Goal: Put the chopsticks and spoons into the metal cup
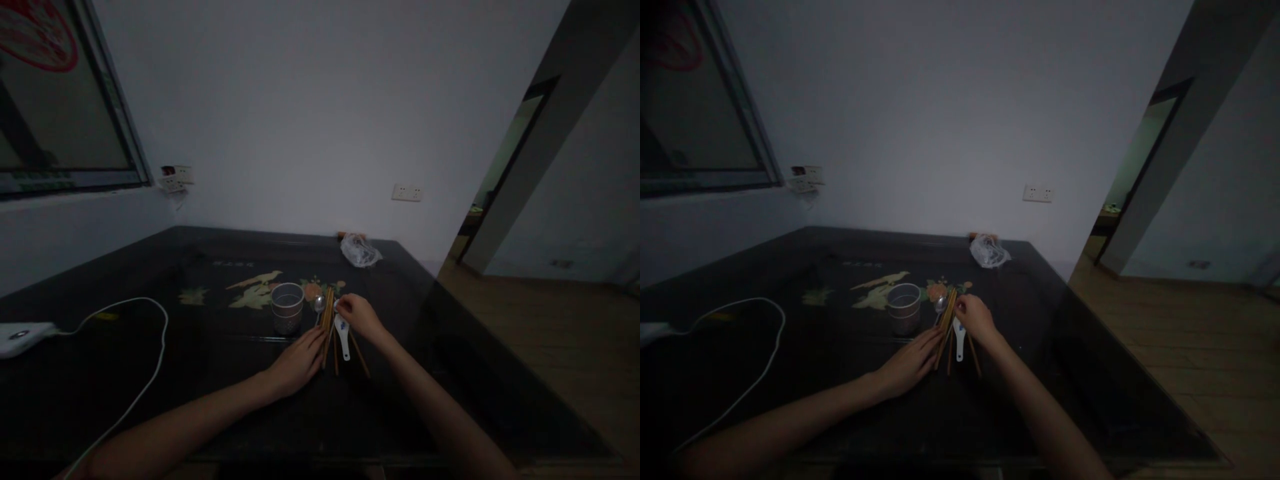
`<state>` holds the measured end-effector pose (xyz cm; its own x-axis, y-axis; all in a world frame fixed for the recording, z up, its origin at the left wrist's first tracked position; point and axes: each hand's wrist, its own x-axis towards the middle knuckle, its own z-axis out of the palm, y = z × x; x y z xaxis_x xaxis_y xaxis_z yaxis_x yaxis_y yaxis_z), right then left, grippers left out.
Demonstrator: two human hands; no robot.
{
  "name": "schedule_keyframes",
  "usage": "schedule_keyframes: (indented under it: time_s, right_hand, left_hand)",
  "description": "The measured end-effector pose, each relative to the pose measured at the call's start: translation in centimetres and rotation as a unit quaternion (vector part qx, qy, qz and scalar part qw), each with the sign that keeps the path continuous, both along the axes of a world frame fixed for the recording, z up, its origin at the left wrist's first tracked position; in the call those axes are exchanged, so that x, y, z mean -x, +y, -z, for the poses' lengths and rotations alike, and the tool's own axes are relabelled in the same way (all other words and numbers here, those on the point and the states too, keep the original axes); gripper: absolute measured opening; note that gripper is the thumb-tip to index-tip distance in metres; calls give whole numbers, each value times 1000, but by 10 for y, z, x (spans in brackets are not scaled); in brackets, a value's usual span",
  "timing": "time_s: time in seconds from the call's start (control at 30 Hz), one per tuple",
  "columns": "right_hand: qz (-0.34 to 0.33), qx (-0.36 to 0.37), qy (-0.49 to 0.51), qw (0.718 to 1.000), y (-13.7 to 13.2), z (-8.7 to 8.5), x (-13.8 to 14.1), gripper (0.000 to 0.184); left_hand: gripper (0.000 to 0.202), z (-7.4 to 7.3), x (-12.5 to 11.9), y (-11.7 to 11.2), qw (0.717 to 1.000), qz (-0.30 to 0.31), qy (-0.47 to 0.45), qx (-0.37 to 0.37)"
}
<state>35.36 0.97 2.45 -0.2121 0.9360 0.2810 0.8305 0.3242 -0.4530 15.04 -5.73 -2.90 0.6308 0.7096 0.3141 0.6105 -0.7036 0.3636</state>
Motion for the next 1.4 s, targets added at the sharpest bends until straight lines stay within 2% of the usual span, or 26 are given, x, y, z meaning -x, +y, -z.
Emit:
schedule_keyframes:
  time_s: [0.1, 0.17, 0.37, 0.6, 0.87, 1.03, 1.2, 1.4]
  right_hand:
    - [0, 45, -83, 996, 11, -13, 20, 15]
    - [-4, 65, -132, 989, 17, -15, 31, 15]
    - [19, 55, -227, 972, 32, -4, 49, 23]
    - [28, 61, -232, 970, 41, 4, 56, 25]
    - [77, 50, -262, 961, 38, -2, 67, 27]
    - [93, 78, -260, 958, 38, 1, 72, 29]
    - [113, 110, -255, 954, 44, 4, 77, 35]
    - [133, 167, -260, 942, 54, -1, 86, 31]
  left_hand:
    - [50, 4, 1, 1, 1000, -9, 10, 8]
    - [51, 5, 2, 0, 1000, -11, 8, 11]
    - [50, -1, 4, -4, 999, -16, 25, 37]
    - [51, -12, 11, -6, 998, -15, 20, 63]
    - [52, -14, 19, -8, 997, 9, 48, 61]
    - [52, -15, 19, -10, 997, 16, 67, 44]
    - [50, -13, 18, -8, 997, 12, 66, 22]
    - [51, -2, 17, -6, 999, 4, 34, 3]
